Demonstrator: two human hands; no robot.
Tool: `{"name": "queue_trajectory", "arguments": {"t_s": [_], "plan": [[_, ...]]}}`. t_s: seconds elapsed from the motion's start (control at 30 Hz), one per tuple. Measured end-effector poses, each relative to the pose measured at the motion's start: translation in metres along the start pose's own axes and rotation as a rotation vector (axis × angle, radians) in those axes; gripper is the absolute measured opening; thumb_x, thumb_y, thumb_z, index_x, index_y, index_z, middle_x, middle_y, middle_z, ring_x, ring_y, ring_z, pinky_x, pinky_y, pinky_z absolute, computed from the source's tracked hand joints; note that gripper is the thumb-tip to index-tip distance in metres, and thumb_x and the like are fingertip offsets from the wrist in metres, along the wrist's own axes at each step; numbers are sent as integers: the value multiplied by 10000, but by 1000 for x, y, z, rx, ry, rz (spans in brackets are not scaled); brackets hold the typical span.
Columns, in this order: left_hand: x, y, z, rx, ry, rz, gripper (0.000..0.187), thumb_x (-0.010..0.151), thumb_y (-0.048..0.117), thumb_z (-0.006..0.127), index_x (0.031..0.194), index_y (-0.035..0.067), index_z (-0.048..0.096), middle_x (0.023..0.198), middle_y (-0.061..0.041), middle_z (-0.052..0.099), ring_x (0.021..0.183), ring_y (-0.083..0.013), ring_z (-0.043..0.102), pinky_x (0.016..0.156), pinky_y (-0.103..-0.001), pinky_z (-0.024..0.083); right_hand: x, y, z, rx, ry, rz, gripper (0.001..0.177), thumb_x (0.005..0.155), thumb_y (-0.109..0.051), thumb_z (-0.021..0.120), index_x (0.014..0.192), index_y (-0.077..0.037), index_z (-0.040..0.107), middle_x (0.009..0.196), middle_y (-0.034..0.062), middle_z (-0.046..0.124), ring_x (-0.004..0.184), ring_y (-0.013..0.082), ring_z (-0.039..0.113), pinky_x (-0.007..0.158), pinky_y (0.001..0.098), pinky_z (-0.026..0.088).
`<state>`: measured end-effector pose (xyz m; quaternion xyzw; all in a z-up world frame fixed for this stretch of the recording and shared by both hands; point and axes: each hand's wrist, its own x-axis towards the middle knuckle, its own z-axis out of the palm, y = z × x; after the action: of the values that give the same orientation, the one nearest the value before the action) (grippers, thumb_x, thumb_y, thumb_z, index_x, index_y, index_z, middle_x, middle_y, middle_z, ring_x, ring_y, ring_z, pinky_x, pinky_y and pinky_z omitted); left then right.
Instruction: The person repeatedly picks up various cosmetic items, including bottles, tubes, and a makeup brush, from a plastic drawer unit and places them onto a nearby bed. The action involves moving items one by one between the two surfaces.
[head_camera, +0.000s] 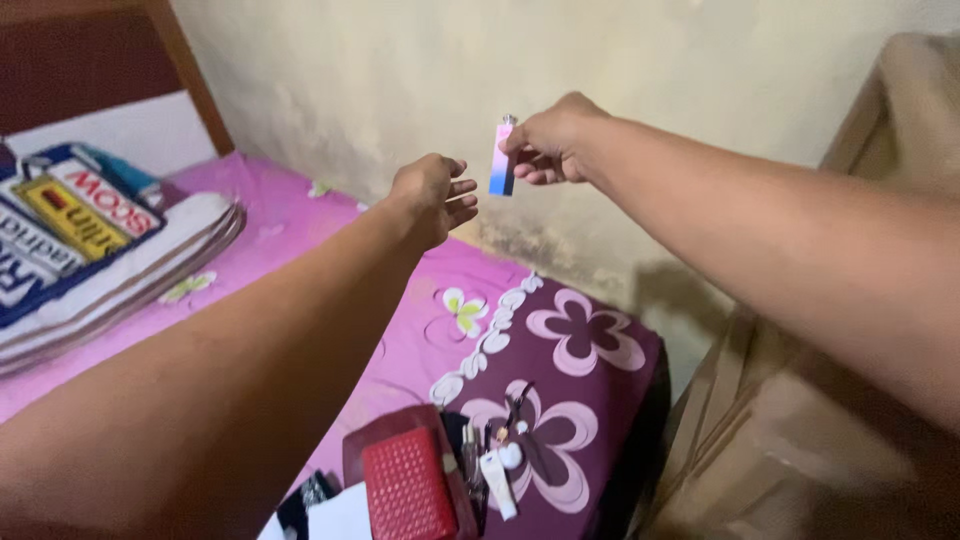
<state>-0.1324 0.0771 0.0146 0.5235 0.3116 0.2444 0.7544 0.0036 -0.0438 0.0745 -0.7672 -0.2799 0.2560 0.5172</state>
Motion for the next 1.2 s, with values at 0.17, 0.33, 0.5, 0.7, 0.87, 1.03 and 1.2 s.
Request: {"name": "queue_trajectory", "arguments": {"t_s": [0.17, 0.33, 0.5, 0.7, 0.87, 1.03, 1.2], "plan": [[-4, -54, -46, -39, 93, -98, 357, 1007, 167, 456, 1312, 29, 580, 1297, -172, 665, 1092, -320, 629, 1043, -461, 543, 17, 71, 48, 61, -97, 167, 122, 875, -114, 768, 907, 1, 744, 795, 118, 720, 591, 170, 651, 545, 331, 599], [-11, -90, -70, -5, 115, -177, 375, 1027, 193, 471, 1360, 43, 556, 1346, -156, 643, 1205, -316, 607, 1083, -441, 506, 2, 124, 77, 145, -156, 261, 223, 896, -59, 714, 1106, -19, 650, 962, 157, 718, 796, 271, 732, 725, 453, 667], [-13, -117, -75, 30, 159, -228, 402, 1028, 206, 471, 1384, 36, 545, 1365, -145, 629, 1252, -326, 597, 1089, -439, 508, 9, 179, 96, 173, -244, 343, 327, 932, -23, 669, 1244, 50, 606, 1094, 200, 701, 960, 334, 735, 840, 542, 664], [8, -166, -87, -4, 147, -268, 406, 1036, 210, 448, 1398, 36, 513, 1374, -161, 632, 1270, -341, 598, 1088, -439, 500, 19, 250, 116, 136, -273, 422, 315, 940, -58, 656, 1245, 17, 624, 1187, 176, 713, 1082, 344, 715, 876, 532, 637], [19, -224, -103, 8, 168, -302, 421, 1009, 216, 477, 1368, 18, 572, 1350, -169, 656, 1231, -346, 622, 1047, -436, 529, 22, 318, 134, 157, -240, 522, 327, 921, -51, 687, 1233, 25, 626, 1203, 183, 709, 1078, 343, 714, 886, 519, 641], [38, -281, -116, -3, 186, -334, 416, 997, 212, 516, 1351, -1, 570, 1344, -169, 655, 1193, -324, 632, 1041, -442, 540, 28, 389, 152, 105, -208, 535, 359, 901, -59, 719, 1238, 7, 612, 1228, 165, 679, 1113, 326, 685, 915, 501, 632], [50, -333, -130, -42, 179, -355, 422, 988, 207, 524, 1349, -5, 572, 1322, -190, 647, 1168, -326, 625, 1028, -444, 527, 41, 457, 174, 77, -182, 483, 349, 892, -110, 745, 1196, 29, 645, 1142, 192, 717, 995, 308, 723, 857, 468, 630]]}}
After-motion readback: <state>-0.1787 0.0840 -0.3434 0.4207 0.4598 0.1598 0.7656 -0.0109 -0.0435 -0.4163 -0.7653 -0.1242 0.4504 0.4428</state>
